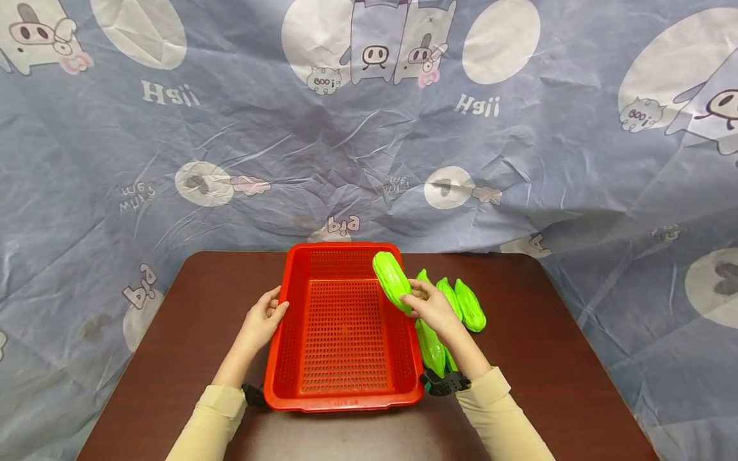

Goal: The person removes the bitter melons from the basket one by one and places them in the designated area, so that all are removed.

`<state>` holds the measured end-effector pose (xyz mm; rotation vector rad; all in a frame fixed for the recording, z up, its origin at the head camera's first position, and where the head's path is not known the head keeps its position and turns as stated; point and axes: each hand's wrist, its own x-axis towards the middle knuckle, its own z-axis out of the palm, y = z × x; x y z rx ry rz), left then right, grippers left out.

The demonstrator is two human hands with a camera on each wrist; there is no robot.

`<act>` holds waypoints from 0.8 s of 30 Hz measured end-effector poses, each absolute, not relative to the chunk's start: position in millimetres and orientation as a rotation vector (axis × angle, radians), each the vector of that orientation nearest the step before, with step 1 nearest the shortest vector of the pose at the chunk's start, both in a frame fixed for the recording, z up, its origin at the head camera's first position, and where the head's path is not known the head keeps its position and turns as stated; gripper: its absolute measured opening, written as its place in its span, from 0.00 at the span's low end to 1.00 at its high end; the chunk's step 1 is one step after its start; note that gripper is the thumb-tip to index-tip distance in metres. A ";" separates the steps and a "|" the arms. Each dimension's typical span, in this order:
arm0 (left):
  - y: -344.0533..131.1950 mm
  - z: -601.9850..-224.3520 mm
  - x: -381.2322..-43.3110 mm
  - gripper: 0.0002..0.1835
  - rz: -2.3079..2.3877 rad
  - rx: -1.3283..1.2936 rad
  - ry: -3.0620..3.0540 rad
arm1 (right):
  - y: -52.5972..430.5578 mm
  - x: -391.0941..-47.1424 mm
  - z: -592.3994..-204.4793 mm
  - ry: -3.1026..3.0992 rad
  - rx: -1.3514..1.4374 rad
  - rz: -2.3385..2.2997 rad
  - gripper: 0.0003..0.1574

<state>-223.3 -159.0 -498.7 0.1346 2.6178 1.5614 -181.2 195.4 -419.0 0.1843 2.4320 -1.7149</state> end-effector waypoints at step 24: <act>-160.0 -498.4 -224.6 0.31 1.543 0.139 2.634 | 284.8 -122.1 -449.9 2.495 0.464 -1.602 0.40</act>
